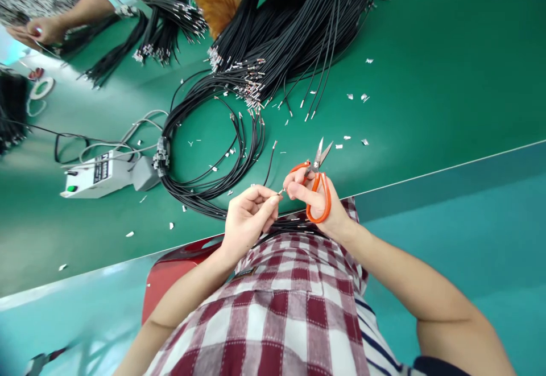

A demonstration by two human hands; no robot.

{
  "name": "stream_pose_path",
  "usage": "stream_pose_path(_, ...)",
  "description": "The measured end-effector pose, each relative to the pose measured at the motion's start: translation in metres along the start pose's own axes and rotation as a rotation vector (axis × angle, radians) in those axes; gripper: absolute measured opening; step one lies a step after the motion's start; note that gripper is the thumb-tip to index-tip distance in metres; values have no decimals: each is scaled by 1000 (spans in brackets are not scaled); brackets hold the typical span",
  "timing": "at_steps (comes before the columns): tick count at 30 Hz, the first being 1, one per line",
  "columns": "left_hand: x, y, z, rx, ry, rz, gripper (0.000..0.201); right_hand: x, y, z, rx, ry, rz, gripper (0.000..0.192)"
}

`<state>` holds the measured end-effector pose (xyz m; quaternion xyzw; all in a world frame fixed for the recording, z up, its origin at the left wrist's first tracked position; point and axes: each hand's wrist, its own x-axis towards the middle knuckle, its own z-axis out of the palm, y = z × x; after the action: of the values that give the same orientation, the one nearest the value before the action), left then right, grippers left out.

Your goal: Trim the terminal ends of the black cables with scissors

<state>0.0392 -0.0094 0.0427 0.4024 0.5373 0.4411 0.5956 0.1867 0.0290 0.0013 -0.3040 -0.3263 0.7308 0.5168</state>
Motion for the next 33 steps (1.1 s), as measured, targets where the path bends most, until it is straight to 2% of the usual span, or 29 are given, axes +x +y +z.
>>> stream_pose_path(3, 1, 0, 0, -1, -5, 6, 36, 1, -6, 3, -23, -11, 9, 30)
stream_pose_path(9, 1, -3, -2, -62, -64, -24, 35, 3, 0, 2, 216, 0, 245, 28)
stream_pose_path(14, 1, -3, -3, -66, -47, -45, 36, 6, 0, 0, 313, -30, 352, 27)
stream_pose_path(20, 2, -2, -2, -57, 15, -22, 35, 1, -2, -1, 235, -11, 333, 29)
stream_pose_path(27, 3, -7, -5, 3, -51, 24, 29, -4, 4, 2, 138, 54, 196, 32)
stream_pose_path(31, 2, -8, -4, 9, -19, 103, 26, -3, 4, 4, 84, 78, 177, 33)
stream_pose_path(33, 2, -7, -4, 16, -4, 101, 26, -2, 2, 5, 90, 72, 179, 33)
